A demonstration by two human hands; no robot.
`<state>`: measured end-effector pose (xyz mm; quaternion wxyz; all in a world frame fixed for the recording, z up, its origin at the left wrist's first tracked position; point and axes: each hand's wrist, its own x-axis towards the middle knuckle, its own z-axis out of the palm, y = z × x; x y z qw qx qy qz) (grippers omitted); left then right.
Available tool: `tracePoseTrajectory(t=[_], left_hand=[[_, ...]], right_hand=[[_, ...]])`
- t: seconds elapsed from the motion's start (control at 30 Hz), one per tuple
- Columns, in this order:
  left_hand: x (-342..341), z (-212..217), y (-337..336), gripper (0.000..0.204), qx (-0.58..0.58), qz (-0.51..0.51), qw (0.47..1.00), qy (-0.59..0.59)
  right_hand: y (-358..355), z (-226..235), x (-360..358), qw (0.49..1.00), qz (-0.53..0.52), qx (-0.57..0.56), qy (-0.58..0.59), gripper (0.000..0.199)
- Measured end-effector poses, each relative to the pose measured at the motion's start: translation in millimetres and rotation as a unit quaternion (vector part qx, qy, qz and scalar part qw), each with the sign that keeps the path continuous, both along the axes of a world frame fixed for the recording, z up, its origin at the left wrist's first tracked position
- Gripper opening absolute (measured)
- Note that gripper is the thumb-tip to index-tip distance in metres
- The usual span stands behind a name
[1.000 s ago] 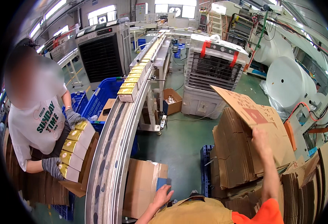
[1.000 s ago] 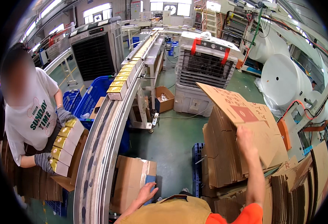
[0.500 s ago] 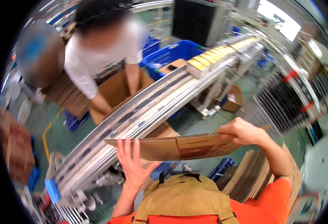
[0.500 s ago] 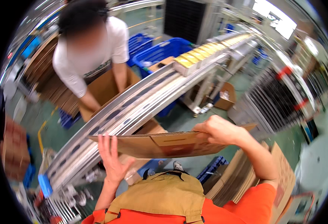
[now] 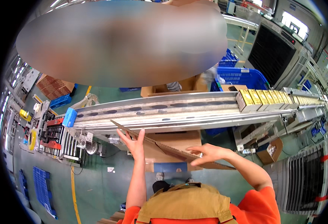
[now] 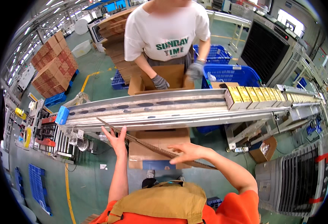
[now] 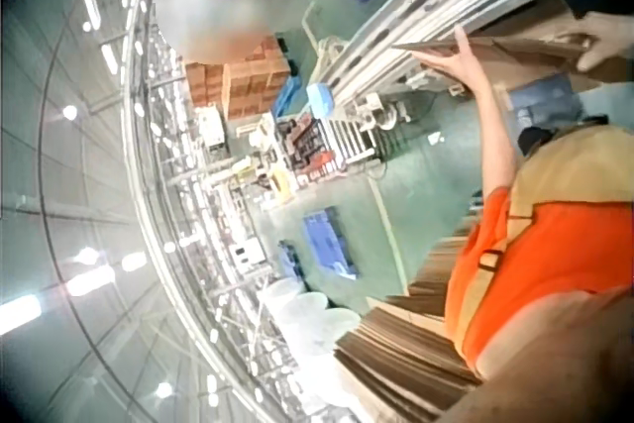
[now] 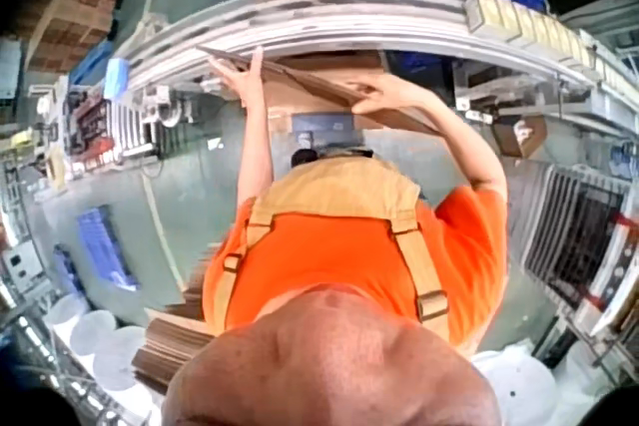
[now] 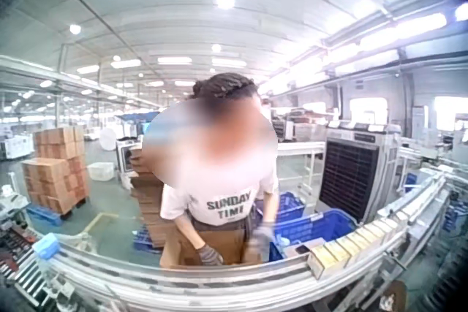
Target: The person picks up gold-wrapped products from a conveyor belt and places them into a cardboard box.
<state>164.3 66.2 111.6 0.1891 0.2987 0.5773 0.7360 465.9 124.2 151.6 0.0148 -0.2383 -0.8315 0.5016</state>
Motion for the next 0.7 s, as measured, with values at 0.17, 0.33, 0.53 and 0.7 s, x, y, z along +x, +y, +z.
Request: tracePoseTrajectory(t=[0.17,0.33,0.53,0.7], left_hand=[[-14.8,-4.2,-34.3,0.1,0.031,-0.118,0.991,-0.061],[-31.3,14.5,-71.3,0.105,-0.096,-0.211,0.967,-0.107],[-53.7,72.1,-96.5,0.108,-0.329,-0.299,0.896,0.013],[-37.5,95.4,-85.7,0.099,-0.511,-0.381,0.522,0.568]], right_hand=[[-11.7,-19.7,66.0,0.99,-0.023,-0.068,-0.118,0.095],[-46.7,9.3,62.8,0.987,-0.01,0.075,-0.14,0.057],[-35.5,13.4,70.4,0.895,-0.145,0.421,-0.002,0.043],[-20.8,6.2,29.8,0.867,-0.246,0.428,0.066,0.054]])
